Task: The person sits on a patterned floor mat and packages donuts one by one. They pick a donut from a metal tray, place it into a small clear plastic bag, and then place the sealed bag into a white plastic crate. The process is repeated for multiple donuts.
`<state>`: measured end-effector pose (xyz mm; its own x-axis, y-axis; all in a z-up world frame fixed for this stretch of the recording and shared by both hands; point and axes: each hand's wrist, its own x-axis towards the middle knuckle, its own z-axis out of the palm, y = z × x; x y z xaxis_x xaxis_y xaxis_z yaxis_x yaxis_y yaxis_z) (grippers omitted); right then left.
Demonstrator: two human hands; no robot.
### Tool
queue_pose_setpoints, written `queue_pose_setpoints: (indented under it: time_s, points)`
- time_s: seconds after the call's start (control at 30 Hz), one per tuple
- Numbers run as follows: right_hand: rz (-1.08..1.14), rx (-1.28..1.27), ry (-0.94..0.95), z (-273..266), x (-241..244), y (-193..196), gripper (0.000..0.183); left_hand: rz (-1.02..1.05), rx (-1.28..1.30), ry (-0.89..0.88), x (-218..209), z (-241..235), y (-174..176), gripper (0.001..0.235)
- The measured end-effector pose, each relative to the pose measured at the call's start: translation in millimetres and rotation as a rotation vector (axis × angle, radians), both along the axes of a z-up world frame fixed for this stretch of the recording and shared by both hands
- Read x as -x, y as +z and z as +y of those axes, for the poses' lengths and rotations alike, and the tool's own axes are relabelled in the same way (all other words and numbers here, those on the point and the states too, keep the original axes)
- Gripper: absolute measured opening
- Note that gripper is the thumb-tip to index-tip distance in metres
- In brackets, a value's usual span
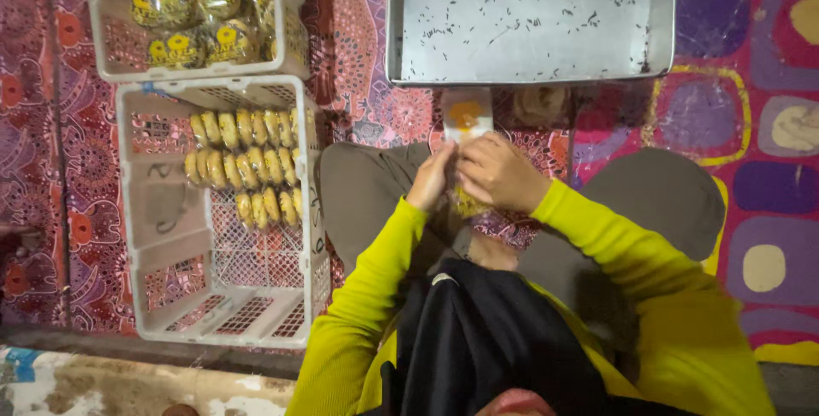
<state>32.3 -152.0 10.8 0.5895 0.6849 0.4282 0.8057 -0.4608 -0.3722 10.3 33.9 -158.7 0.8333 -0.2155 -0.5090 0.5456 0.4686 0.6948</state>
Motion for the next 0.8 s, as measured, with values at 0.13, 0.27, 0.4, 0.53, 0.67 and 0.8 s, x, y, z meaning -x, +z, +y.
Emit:
queue_pose_setpoints:
  time_s: [0.13,0.27,0.4,0.53,0.67,0.8]
  points:
    - [-0.086,0.138,-0.05,5,10,30,0.025,-0.078,-0.259,-0.204,-9,12,7,0.041]
    - [-0.161,0.139,-0.187,15,17,38,0.02,-0.22,-0.204,-0.25,-24,20,21,0.041]
    - [-0.005,0.077,-0.167,16,10,42,0.02,-0.075,-0.223,-0.316,-30,26,44,0.044]
    - [0.124,0.121,-0.227,13,7,44,0.022,-0.282,-0.389,-0.396,-28,24,78,0.049]
    - [0.043,0.135,-0.207,10,9,42,0.017,-0.435,-0.601,-0.493,-30,18,105,0.058]
    - [0.334,-0.114,-0.22,4,12,40,0.038,-0.318,-0.361,-0.47,-36,15,110,0.056]
